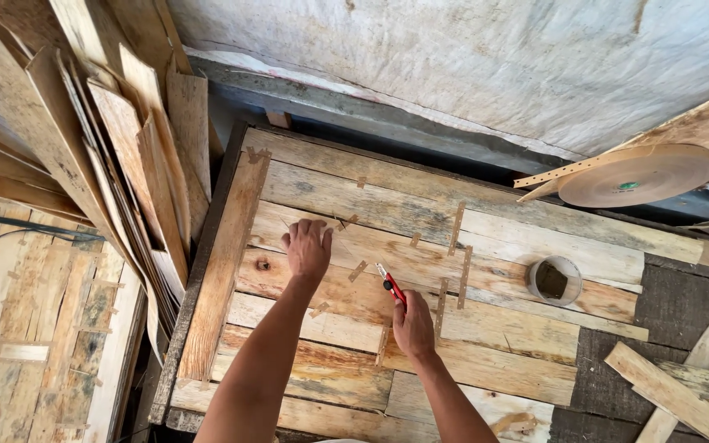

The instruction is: The recorder is repairing or applying wood veneer strips to a larger wooden panel using a utility knife and adhesive tape.

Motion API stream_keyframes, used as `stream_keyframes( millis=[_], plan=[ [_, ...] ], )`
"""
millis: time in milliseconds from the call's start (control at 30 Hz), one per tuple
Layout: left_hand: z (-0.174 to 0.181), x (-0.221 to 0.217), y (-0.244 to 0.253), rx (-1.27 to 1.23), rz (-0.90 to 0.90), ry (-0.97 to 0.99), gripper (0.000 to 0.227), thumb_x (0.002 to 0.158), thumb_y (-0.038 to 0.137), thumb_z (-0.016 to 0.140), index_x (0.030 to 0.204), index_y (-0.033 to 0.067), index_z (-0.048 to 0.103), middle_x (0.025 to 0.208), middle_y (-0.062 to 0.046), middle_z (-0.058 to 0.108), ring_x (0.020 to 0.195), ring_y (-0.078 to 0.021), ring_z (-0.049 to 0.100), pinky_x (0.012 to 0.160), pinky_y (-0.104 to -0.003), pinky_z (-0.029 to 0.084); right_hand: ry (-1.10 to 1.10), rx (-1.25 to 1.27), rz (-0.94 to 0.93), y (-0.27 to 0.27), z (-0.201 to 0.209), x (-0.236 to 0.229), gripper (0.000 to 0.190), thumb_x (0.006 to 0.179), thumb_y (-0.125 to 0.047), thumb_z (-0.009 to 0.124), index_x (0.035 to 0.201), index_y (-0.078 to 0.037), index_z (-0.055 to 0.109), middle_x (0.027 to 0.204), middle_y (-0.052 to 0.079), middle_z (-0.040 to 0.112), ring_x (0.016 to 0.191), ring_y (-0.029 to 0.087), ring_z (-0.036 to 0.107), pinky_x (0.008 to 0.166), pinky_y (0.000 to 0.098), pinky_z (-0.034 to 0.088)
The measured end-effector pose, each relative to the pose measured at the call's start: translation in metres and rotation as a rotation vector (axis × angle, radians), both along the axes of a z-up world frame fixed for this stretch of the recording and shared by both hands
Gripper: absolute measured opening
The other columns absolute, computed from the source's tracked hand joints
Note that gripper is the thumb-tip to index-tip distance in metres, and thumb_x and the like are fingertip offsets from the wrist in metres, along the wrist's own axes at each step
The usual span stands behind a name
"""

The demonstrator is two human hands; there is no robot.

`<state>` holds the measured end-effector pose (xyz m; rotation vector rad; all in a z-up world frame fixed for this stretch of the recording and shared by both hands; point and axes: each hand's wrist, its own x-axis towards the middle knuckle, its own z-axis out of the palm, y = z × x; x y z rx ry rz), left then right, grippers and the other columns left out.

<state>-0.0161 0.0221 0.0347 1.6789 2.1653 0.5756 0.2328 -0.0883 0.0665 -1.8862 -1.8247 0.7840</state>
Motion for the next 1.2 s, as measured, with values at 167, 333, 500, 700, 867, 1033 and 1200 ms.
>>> stream_keyframes(
  millis=[167,333,500,700,867,1033,1200],
  plan=[
    [0.004,0.009,0.042,-0.075,0.008,0.073,0.033,0.093,0.045,0.067,0.101,0.0126,0.072,0.111,-0.009,0.065,0.112,-0.0307,0.055,0.096,-0.05,0.038,-0.003,-0.007,-0.017,-0.001,0.0,0.005,0.013,0.1,-0.016,0.055,0.102,-0.003,0.057,0.098,0.017,0.062,0.095,0.038,0.06,0.083,0.049,0.048],
    [-0.017,0.013,0.059,-0.176,0.011,0.144,0.03,0.09,0.043,0.069,0.091,0.0129,0.073,0.109,-0.009,0.066,0.111,-0.0305,0.057,0.095,-0.05,0.039,-0.02,0.024,-0.019,-0.002,-0.008,0.011,0.012,0.099,-0.016,0.056,0.102,-0.003,0.057,0.098,0.016,0.062,0.095,0.037,0.06,0.083,0.049,0.048],
    [-0.025,0.019,0.058,0.009,0.061,-0.028,0.023,0.092,0.033,0.068,0.089,0.0108,0.073,0.098,-0.008,0.07,0.103,-0.0313,0.06,0.088,-0.052,0.04,-0.045,0.033,-0.029,0.0,-0.003,0.011,0.012,0.099,-0.016,0.057,0.103,-0.005,0.057,0.097,0.016,0.062,0.092,0.037,0.059,0.082,0.0497,0.047],
    [0.0,0.031,0.004,0.075,-0.153,-0.275,0.015,0.095,0.023,0.066,0.097,0.0119,0.076,0.091,-0.007,0.073,0.091,-0.0302,0.067,0.084,-0.049,0.046,-0.044,0.122,-0.04,-0.002,-0.018,0.016,0.021,0.096,-0.012,0.059,0.115,-0.005,0.06,0.099,0.016,0.063,0.095,0.039,0.059,0.082,0.0505,0.047],
    [-0.003,0.043,-0.072,0.051,-0.214,-0.273,0.015,0.095,0.022,0.066,0.1,0.0117,0.076,0.093,-0.007,0.073,0.093,-0.0296,0.066,0.085,-0.048,0.045,-0.096,0.133,-0.031,-0.008,-0.01,0.018,0.033,0.093,-0.012,0.064,0.125,-0.007,0.062,0.104,0.016,0.062,0.098,0.039,0.058,0.085,0.05,0.047],
    [-0.002,0.052,-0.114,-0.08,-0.283,-0.312,0.021,0.093,0.034,0.071,0.092,0.0138,0.078,0.091,-0.002,0.075,0.089,-0.0227,0.067,0.089,-0.045,0.041,-0.176,0.318,-0.013,-0.02,0.01,0.019,0.043,0.089,-0.013,0.069,0.13,-0.005,0.059,0.112,0.017,0.061,0.104,0.039,0.057,0.088,0.0508,0.046],
    [0.013,0.06,-0.14,-0.201,-0.33,-0.319,0.027,0.085,0.038,0.079,0.082,0.0114,0.075,0.087,-0.002,0.074,0.085,-0.0209,0.068,0.092,-0.044,0.041,-0.103,0.236,-0.087,-0.051,0.015,0.024,0.016,0.091,-0.016,0.073,0.102,-0.007,0.067,0.103,0.013,0.066,0.098,0.035,0.061,0.085,0.0466,0.049]
  ],
)
